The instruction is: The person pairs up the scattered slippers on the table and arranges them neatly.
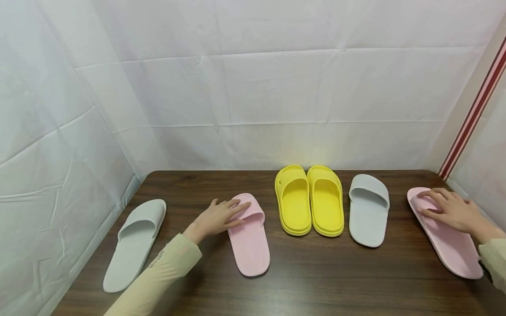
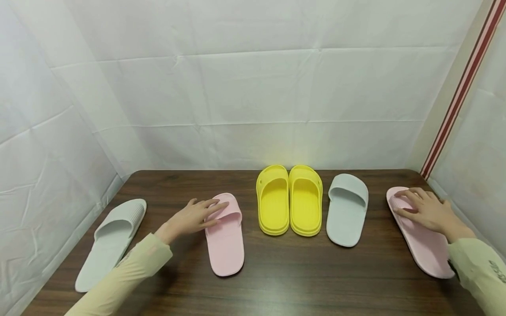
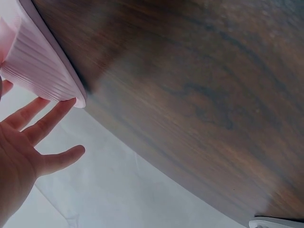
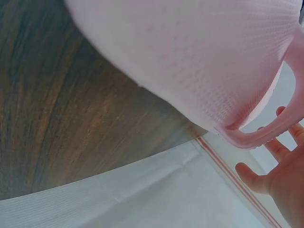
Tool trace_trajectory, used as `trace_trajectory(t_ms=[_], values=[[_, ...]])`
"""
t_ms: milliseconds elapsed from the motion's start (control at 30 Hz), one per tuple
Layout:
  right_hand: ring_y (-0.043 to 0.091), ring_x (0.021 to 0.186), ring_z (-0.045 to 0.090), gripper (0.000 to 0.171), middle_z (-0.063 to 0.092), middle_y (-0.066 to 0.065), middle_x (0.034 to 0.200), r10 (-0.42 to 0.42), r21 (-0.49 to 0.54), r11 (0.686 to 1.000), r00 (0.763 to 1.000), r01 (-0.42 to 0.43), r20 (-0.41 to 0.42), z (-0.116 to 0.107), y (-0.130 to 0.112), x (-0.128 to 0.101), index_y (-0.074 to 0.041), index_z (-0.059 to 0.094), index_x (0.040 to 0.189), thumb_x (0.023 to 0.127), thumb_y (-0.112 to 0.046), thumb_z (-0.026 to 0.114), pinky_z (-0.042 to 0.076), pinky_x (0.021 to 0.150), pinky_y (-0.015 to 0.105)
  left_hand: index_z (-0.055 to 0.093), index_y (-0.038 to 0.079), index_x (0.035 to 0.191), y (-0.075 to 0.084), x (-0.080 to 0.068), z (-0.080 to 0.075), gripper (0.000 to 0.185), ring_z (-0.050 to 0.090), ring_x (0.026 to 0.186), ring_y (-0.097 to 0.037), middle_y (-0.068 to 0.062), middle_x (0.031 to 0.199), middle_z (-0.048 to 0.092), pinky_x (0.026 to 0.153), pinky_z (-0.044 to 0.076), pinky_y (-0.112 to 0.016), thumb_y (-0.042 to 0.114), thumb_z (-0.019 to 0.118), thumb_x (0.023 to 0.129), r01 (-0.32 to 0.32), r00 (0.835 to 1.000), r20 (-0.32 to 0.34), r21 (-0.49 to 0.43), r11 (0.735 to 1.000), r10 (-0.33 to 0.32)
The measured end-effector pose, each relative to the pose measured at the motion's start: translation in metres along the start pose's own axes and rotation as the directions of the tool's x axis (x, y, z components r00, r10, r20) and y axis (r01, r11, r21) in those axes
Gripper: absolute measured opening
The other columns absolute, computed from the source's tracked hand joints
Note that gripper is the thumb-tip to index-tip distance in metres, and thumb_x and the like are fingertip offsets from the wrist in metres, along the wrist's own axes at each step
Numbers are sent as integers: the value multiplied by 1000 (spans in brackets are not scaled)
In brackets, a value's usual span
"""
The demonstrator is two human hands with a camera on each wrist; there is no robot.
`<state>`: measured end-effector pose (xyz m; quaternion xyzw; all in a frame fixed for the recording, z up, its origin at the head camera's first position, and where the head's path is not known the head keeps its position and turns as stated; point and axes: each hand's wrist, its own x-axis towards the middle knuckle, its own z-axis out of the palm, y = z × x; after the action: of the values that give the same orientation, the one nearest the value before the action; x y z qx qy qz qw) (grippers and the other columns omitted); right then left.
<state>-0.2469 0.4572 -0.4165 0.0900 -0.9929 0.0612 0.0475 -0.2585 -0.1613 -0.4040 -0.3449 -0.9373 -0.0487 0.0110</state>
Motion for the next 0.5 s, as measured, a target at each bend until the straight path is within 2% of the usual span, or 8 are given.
trace_trajectory(t_ms=[300, 500], values=[[43, 108, 36, 51, 39, 13, 123, -44, -16, 999, 997, 43, -70, -5, -15, -5, -23, 44, 117, 78, -51, 59, 28, 65, 58, 34, 28, 137, -3, -3, 0, 53, 44, 124, -21, -10, 135, 45, 95, 27, -63, 45, 46, 89, 17, 1000, 5, 7, 1000, -17], [39, 104, 41, 47, 43, 11, 119, -128, -11, 992, 982, 128, -142, -8, -26, -5, -24, 47, 115, 76, -44, 64, 29, 62, 55, 35, 28, 137, -6, -6, -1, 52, 44, 124, -23, -10, 134, 45, 94, 26, -65, 44, 47, 89, 25, 1000, -7, -10, 1000, -25]])
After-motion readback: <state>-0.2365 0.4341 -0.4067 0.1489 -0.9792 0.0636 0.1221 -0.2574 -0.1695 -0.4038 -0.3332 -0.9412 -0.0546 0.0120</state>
